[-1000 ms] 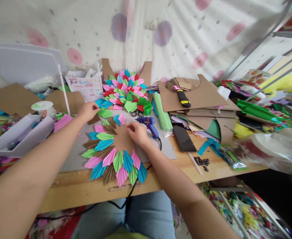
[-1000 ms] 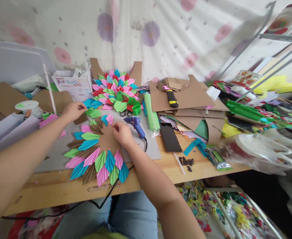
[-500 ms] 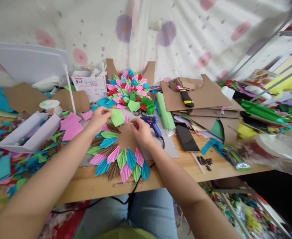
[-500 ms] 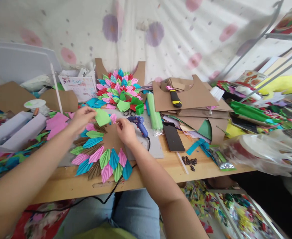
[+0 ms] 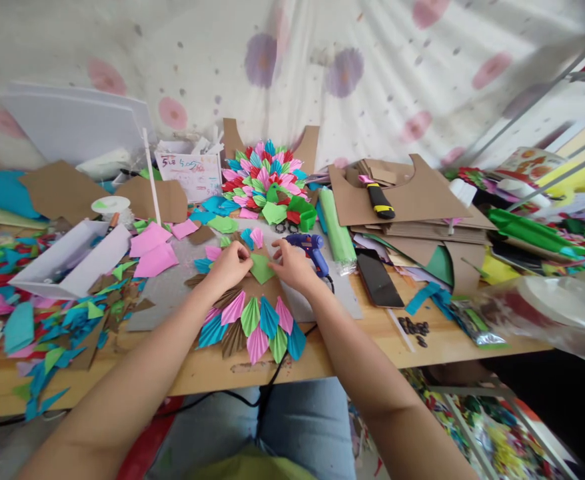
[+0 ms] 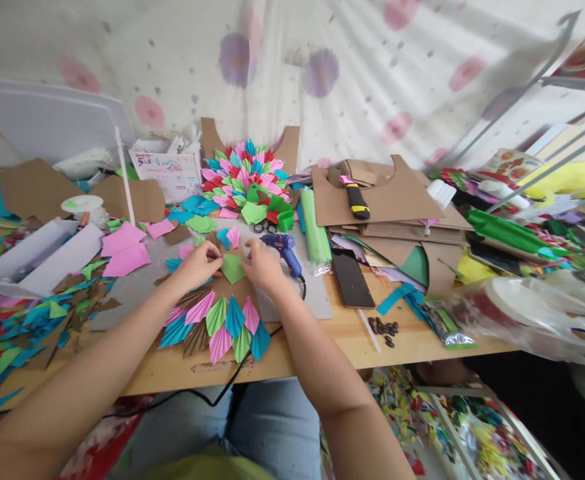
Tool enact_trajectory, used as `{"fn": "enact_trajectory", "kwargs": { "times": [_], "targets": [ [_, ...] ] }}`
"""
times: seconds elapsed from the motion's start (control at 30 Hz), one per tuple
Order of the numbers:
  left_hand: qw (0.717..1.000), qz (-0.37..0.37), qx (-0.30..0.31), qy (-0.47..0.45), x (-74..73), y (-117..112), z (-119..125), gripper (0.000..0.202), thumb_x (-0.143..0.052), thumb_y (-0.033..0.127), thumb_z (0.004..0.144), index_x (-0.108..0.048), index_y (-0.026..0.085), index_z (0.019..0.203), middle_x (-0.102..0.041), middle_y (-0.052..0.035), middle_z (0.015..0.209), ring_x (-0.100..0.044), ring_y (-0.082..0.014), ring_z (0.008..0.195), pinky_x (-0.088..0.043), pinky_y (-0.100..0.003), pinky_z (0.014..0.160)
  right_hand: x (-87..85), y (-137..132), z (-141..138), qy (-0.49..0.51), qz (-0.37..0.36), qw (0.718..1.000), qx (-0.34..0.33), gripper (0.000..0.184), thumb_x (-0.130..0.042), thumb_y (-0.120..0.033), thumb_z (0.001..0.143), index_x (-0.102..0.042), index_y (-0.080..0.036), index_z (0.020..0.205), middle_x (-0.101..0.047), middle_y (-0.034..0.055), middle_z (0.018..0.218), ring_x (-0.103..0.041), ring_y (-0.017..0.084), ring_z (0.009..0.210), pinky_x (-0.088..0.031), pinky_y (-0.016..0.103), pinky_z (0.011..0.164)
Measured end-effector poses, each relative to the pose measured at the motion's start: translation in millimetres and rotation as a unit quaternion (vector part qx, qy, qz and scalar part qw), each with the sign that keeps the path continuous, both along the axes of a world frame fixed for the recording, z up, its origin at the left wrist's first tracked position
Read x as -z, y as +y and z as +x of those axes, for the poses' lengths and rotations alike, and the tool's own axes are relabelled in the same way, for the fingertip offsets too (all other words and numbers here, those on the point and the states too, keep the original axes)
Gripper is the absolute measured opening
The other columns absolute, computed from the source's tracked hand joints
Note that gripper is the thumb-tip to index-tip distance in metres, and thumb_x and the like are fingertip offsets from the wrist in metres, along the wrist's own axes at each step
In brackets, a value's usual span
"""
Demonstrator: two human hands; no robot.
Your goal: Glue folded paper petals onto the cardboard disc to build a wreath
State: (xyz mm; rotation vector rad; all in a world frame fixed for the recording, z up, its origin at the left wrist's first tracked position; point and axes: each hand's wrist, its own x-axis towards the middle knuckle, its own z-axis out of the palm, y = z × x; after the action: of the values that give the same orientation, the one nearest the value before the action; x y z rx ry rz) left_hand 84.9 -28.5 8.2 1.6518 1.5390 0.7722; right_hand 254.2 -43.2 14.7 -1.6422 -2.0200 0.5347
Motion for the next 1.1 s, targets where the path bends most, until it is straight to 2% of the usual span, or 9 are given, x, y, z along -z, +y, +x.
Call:
{"fn": "enact_trajectory", "kwargs": {
  "times": [0.07, 0.17, 0.3, 0.37, 0.47, 0.63, 0.87, 1.0, 1.1],
  "targets": [
    [0.999, 0.022, 0.004, 0.031, -4.5, -1, -5, 0.013, -0.051, 0.017, 0.074, -0.047, 0.02, 0.086, -0.062, -0.0014, 0.079, -0.06, -0.0138, 0.058, -0.051, -0.029, 0.059, 1.2, -1, -2, -0.015, -0.019, 1.0, -0.016, 0.048, -0.064, -0.016, 0.072, -0.046, -0.016, 0.116, -0.064, 0.0068, 0.093, -0.059, 0.019, 0.08, -0.042, 0.03, 0.07],
    [0.986, 0.123, 0.007, 0.116, -8.9, 3, -16, 0.019, -0.048, 0.014, 0.074, -0.05, 0.021, 0.092, -0.063, -0.0032, 0.089, -0.062, -0.016, 0.074, -0.051, -0.032, 0.075, 3.7, -1, -3, -0.014, -0.02, 0.999, -0.025, 0.048, -0.062, -0.012, 0.072, -0.046, -0.017, 0.117, -0.064, 0.0067, 0.093, -0.059, 0.02, 0.083, -0.043, 0.031, 0.072],
    [0.948, 0.224, 0.107, 0.197, -6.2, 14, -34, 0.028, -0.042, 0.009, 0.073, -0.057, 0.021, 0.095, -0.061, -0.0056, 0.107, -0.054, -0.0205, 0.106, -0.041, -0.036, 0.098, 9.4, 3, -4, 0.018, -0.012, 1.0, -0.018, 0.048, -0.057, -0.007, 0.071, -0.046, -0.019, 0.117, -0.064, 0.0049, 0.09, -0.059, 0.019, 0.081, -0.044, 0.031, 0.072],
    [0.94, 0.211, 0.133, 0.232, -3.9, 19, -41, 0.031, -0.041, 0.008, 0.072, -0.058, 0.02, 0.094, -0.062, -0.0056, 0.106, -0.053, -0.0213, 0.107, -0.039, -0.037, 0.099, 12.7, 5, -5, 0.035, 0.0, 0.999, -0.016, 0.049, -0.054, -0.005, 0.07, -0.047, -0.019, 0.117, -0.064, 0.0044, 0.09, -0.059, 0.019, 0.081, -0.044, 0.031, 0.073],
    [0.937, 0.174, 0.126, 0.275, -3.1, 21, -47, 0.029, -0.042, 0.009, 0.071, -0.061, 0.019, 0.091, -0.063, -0.0066, 0.103, -0.055, -0.023, 0.104, -0.041, -0.037, 0.096, 15.5, 7, -5, 0.056, 0.021, 0.998, -0.006, 0.05, -0.049, -0.001, 0.069, -0.048, -0.017, 0.117, -0.064, 0.0048, 0.091, -0.059, 0.018, 0.083, -0.044, 0.031, 0.075],
    [0.928, 0.16, 0.071, 0.329, -6.5, 15, -51, 0.025, -0.044, 0.011, 0.072, -0.062, 0.019, 0.086, -0.062, -0.0081, 0.101, -0.056, -0.0251, 0.1, -0.045, -0.037, 0.09, 10.4, 9, 1, 0.086, 0.044, 0.995, -0.009, 0.049, -0.049, -0.002, 0.068, -0.05, -0.02, 0.113, -0.063, 0.0014, 0.089, -0.058, 0.015, 0.08, -0.044, 0.028, 0.076],
    [0.932, 0.123, 0.001, 0.342, -12.7, 11, -53, 0.02, -0.043, 0.012, 0.074, -0.059, 0.021, 0.082, -0.065, -0.0063, 0.096, -0.06, -0.0234, 0.092, -0.047, -0.034, 0.076, 7.2, 12, 13, 0.141, 0.015, 0.989, -0.049, 0.047, -0.05, -0.005, 0.07, -0.05, -0.021, 0.114, -0.061, -0.0011, 0.086, -0.057, 0.011, 0.074, -0.045, 0.025, 0.073],
    [0.933, 0.103, -0.041, 0.341, -15.2, 10, -53, 0.019, -0.043, 0.016, 0.078, -0.057, 0.021, 0.09, -0.067, -0.0067, 0.091, -0.061, -0.0249, 0.085, -0.045, -0.035, 0.068, 14.1, 13, 11, 0.109, 0.002, 0.992, -0.058, 0.05, -0.049, -0.003, 0.069, -0.05, -0.022, 0.115, -0.061, -0.0008, 0.086, -0.058, 0.013, 0.078, -0.044, 0.025, 0.074],
    [0.935, 0.096, -0.066, 0.335, -16.7, 10, -54, 0.02, -0.043, 0.017, 0.079, -0.056, 0.021, 0.094, -0.066, -0.0078, 0.093, -0.061, -0.0261, 0.085, -0.045, -0.036, 0.068, 16.3, 12, 7, 0.085, 0.003, 0.995, -0.057, 0.054, -0.046, 0.0, 0.067, -0.049, -0.021, 0.116, -0.062, 0.0007, 0.089, -0.058, 0.014, 0.082, -0.044, 0.027, 0.076]
  ]
}}
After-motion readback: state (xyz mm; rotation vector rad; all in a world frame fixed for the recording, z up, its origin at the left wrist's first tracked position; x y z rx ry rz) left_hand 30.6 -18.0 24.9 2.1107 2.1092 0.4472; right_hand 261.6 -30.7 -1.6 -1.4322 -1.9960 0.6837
